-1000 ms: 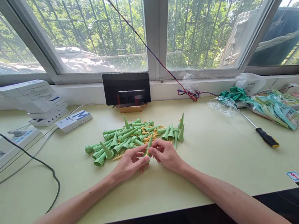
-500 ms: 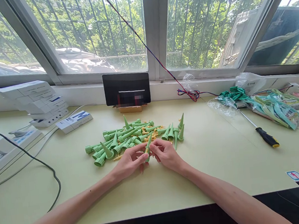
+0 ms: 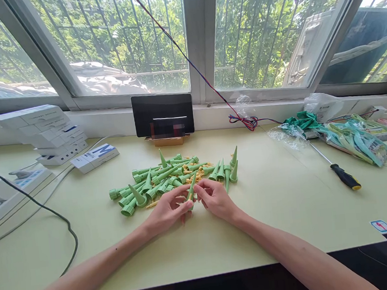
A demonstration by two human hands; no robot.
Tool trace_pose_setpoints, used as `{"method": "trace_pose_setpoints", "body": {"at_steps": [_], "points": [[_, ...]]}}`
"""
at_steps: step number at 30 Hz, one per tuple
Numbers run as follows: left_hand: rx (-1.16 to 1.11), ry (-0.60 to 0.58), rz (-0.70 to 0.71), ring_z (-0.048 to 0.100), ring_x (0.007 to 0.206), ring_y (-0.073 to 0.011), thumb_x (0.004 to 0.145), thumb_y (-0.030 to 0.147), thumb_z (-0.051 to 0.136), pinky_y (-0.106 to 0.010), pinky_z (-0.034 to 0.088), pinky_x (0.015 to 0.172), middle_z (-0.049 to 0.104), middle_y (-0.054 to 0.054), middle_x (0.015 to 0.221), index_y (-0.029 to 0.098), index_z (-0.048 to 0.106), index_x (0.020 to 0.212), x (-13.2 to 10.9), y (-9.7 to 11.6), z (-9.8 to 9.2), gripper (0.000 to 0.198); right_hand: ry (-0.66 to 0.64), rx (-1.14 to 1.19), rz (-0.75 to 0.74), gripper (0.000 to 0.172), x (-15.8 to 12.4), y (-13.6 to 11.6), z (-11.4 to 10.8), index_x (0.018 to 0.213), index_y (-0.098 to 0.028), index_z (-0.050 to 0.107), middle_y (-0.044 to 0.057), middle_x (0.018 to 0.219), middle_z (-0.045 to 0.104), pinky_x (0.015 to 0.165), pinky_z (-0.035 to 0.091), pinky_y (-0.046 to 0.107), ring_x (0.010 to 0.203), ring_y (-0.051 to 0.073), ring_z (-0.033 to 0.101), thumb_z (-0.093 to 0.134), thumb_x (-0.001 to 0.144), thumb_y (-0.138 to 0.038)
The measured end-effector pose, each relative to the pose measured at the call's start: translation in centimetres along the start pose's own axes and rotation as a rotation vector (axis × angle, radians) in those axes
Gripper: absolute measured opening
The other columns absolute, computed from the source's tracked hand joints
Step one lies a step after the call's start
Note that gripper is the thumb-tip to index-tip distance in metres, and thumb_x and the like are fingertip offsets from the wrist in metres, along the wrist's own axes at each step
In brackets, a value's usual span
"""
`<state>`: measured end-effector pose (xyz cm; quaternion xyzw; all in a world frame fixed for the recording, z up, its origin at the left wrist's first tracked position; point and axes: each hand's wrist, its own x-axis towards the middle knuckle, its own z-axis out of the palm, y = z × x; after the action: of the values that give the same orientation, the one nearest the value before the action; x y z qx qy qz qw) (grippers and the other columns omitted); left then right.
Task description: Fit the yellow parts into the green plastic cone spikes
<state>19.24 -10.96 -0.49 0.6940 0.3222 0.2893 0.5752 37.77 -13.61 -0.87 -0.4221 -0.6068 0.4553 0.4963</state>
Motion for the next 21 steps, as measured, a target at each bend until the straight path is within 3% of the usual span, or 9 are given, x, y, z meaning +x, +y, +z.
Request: {"method": "trace_pose_setpoints", "body": {"at_steps": [6, 10, 13, 21], "points": [[0.214, 0.053, 0.078, 0.058, 0.065, -0.0140, 0.083, 0.047, 0.064, -0.025, 0.051, 0.053, 0.060, -0.003, 0.081, 0.016, 0.054, 0.129, -0.14, 0.45, -0.11, 0.056, 0.024, -0.013, -0.010, 0.032, 0.00, -0.03, -0.07, 0.084, -0.019, 0.054, -0.004, 0.064, 0.051, 0.045, 0.036, 0.023, 0.045, 0.008, 0.042, 0.058, 0.089, -0.051], [0.397, 0.103, 0.140, 0.046, 0.061, -0.0106, 0.077, 0.046, 0.070, -0.021, 0.043, 0.051, 0.056, -0.001, 0.078, 0.018, 0.061, 0.124, -0.17, 0.56, -0.20, 0.055, 0.052, -0.064, -0.021, 0.032, 0.00, 0.18, -0.12, 0.083, -0.019, 0.053, -0.004, 0.063, 0.050, 0.045, 0.036, 0.023, 0.047, 0.009, 0.043, 0.057, 0.089, -0.050], [0.474, 0.087, 0.166, 0.040, 0.058, -0.0094, 0.075, 0.046, 0.072, -0.021, 0.039, 0.050, 0.057, -0.001, 0.081, 0.020, 0.060, 0.125, -0.14, 0.36, -0.23, 0.058, 0.067, -0.109, -0.036, 0.032, -0.04, 0.19, -0.15, 0.078, -0.019, 0.050, -0.004, 0.062, 0.049, 0.046, 0.036, 0.023, 0.048, 0.009, 0.043, 0.057, 0.089, -0.049], [0.478, 0.079, 0.193, 0.044, 0.054, -0.0084, 0.080, 0.038, 0.068, -0.022, 0.041, 0.052, 0.069, -0.007, 0.100, 0.022, 0.059, 0.128, -0.06, 0.14, -0.10, 0.051, 0.116, -0.227, -0.099, 0.029, -0.17, -0.62, -0.53, 0.079, -0.020, 0.053, -0.001, 0.066, 0.050, 0.050, 0.039, 0.025, 0.055, 0.012, 0.045, 0.054, 0.090, -0.046]]}}
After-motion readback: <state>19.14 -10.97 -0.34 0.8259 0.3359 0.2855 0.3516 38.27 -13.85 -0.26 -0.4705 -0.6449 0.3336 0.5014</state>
